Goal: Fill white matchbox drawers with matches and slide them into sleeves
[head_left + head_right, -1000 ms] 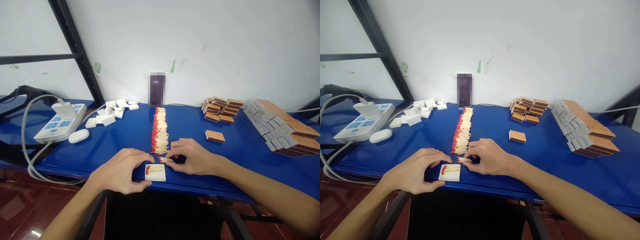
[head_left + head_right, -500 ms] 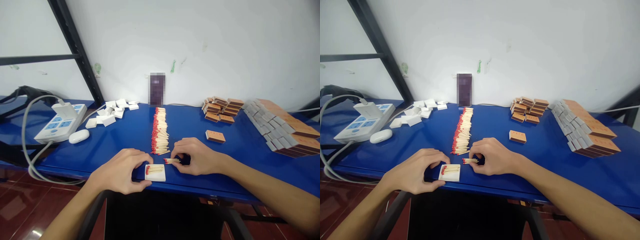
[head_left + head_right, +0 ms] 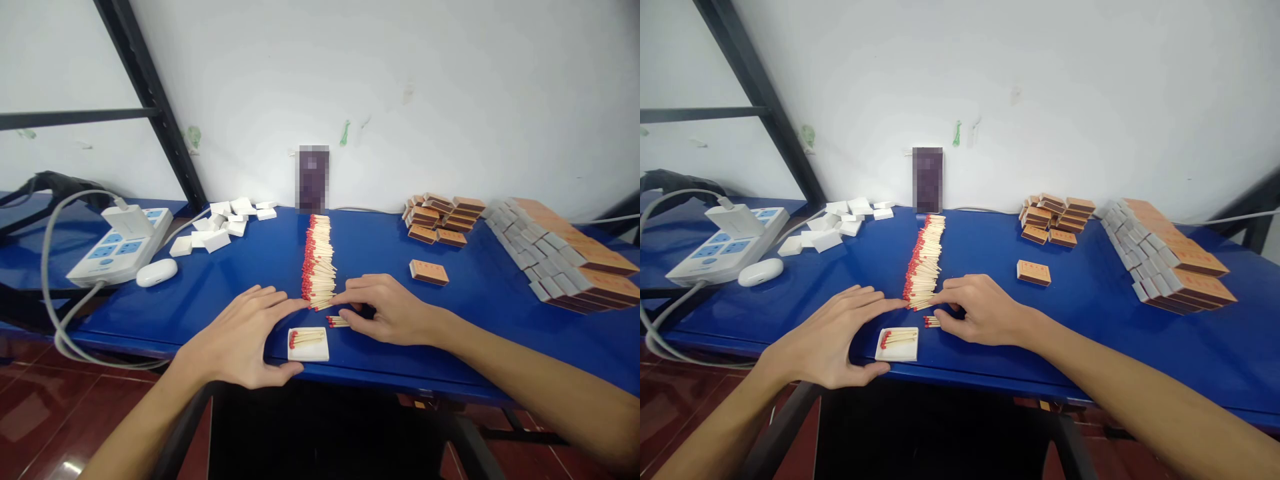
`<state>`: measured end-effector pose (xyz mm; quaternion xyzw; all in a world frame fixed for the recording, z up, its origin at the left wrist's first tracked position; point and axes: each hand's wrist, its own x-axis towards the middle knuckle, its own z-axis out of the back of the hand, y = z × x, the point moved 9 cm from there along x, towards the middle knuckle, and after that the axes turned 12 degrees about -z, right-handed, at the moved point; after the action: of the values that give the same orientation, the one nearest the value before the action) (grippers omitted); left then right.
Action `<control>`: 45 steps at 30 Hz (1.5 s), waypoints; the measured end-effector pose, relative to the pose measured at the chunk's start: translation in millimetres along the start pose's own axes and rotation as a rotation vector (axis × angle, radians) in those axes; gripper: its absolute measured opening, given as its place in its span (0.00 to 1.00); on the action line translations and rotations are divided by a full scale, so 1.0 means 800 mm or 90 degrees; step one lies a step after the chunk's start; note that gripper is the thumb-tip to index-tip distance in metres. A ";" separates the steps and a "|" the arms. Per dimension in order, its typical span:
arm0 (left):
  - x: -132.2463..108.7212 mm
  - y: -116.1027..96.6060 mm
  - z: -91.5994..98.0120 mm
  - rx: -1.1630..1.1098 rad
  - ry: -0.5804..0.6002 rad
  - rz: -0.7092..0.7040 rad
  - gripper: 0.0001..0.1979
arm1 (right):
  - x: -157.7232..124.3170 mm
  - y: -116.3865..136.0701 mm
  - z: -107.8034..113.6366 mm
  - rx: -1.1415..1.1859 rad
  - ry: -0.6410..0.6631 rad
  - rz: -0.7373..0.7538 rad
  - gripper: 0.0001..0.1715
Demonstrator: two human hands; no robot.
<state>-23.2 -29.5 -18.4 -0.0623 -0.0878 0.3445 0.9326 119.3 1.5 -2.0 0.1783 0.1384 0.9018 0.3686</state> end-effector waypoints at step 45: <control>-0.001 0.000 -0.005 -0.003 0.015 -0.012 0.39 | 0.003 -0.005 -0.001 -0.007 -0.027 -0.009 0.14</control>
<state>-23.1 -29.8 -22.1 -0.0680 -0.0785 0.3349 0.9365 120.1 6.2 -3.6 0.1943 0.1271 0.8960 0.3786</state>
